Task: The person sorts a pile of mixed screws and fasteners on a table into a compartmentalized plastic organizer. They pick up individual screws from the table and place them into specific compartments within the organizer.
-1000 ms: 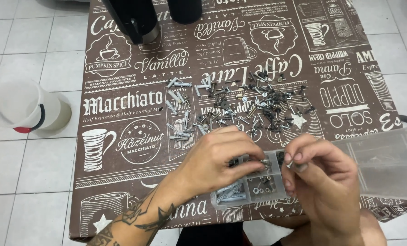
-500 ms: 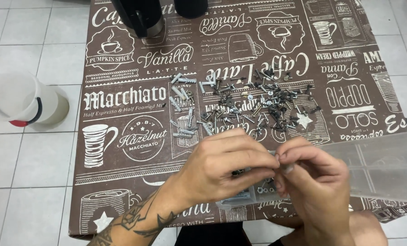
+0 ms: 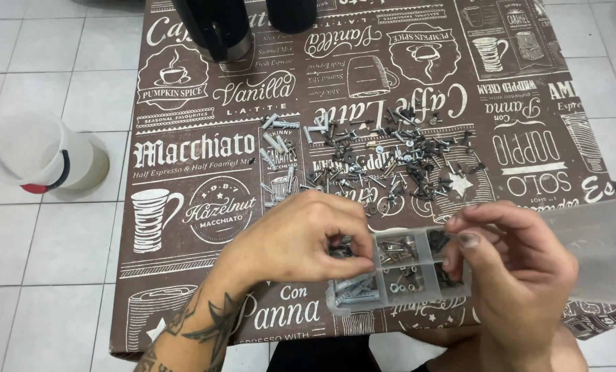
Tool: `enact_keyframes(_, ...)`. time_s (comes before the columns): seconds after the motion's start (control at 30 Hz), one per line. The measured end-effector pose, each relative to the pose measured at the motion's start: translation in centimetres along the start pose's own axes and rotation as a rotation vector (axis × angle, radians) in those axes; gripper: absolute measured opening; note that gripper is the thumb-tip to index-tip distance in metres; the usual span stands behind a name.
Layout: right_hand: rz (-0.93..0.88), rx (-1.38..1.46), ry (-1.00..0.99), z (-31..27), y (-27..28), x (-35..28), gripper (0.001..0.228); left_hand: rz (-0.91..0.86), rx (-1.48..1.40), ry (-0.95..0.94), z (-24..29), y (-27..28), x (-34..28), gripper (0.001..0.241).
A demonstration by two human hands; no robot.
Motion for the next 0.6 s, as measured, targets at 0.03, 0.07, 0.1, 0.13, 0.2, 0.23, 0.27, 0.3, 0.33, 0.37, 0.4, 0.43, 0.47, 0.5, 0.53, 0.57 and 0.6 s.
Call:
enact_keyframes(0.03,0.002,0.002,0.002,0.0,0.0,0.0,0.015,-0.002,0.003,-0.002,-0.1,0.0,0.1,0.005)
enact_keyframes(0.07,0.007,-0.026,0.013,-0.1,0.1,-0.1,0.015,-0.013,-0.013,0.006,-0.3,0.0,0.2,0.008)
enact_keyframes(0.1,0.013,-0.054,0.024,-0.2,0.2,-0.1,0.015,-0.026,-0.028,0.013,-0.5,-0.1,0.3,0.012)
enact_keyframes(0.13,0.016,-0.051,0.026,-0.4,0.2,-0.1,0.015,-0.028,-0.025,0.012,-0.8,-0.4,0.5,0.012)
enact_keyframes(0.2,0.002,-0.112,0.041,-0.7,0.0,0.0,0.016,0.248,0.045,0.028,-1.7,0.8,0.6,0.013)
enact_keyframes(0.23,0.004,-0.109,0.042,-0.8,-0.1,0.0,0.016,0.246,0.048,0.028,-2.4,0.5,0.6,0.013)
enact_keyframes(0.27,0.015,-0.117,0.044,-1.0,-0.1,0.0,0.018,0.349,0.22,0.069,-3.2,1.0,0.5,0.013)
enact_keyframes(0.3,0.026,-0.125,0.046,-1.1,-0.1,0.0,0.02,0.452,0.393,0.11,-3.9,1.3,0.2,0.017)
enact_keyframes(0.33,0.028,-0.122,0.048,-1.2,-0.2,0.0,0.02,0.45,0.396,0.108,-4.4,1.0,0.4,0.017)
enact_keyframes(0.37,0.034,-0.132,0.052,-1.3,-0.2,0.0,0.02,0.459,0.482,0.129,-4.9,0.7,0.5,0.017)
enact_keyframes(0.4,0.041,-0.142,0.056,-1.4,-0.3,0.1,0.019,0.467,0.568,0.149,-5.4,0.5,0.5,0.017)
enact_keyframes(0.43,0.043,-0.14,0.058,-1.4,-0.3,0.1,0.019,0.466,0.571,0.147,-5.6,0.2,0.6,0.017)
enact_keyframes(0.47,0.03,-0.142,0.066,-1.4,-0.3,0.1,0.02,0.443,0.601,0.165,-5.9,-0.1,0.7,0.017)
enact_keyframes(0.5,0.018,-0.144,0.073,-1.4,-0.3,0.0,0.02,0.419,0.629,0.182,-6.2,-0.4,0.9,0.017)
enact_keyframes(0.53,0.02,-0.143,0.074,-1.5,-0.4,0.1,0.02,0.417,0.63,0.18,-5.9,-0.4,0.9,0.017)
enact_keyframes(0.57,0.02,-0.151,0.066,-1.5,-0.5,0.0,0.021,0.379,0.64,0.224,-6.0,-0.6,1.0,0.018)
enact_keyframes(0.6,0.021,-0.159,0.058,-1.5,-0.5,0.0,0.021,0.341,0.649,0.268,-6.1,-0.7,1.0,0.019)
Point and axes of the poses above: each hand's wrist, its own x-axis towards the middle knuckle, its own y-axis out of the back of the hand, z = x × y, the point moved 6 cm from there along x, towards the middle knuckle, and after that the axes turned 11 degrees about x, right-handed, at the moved point
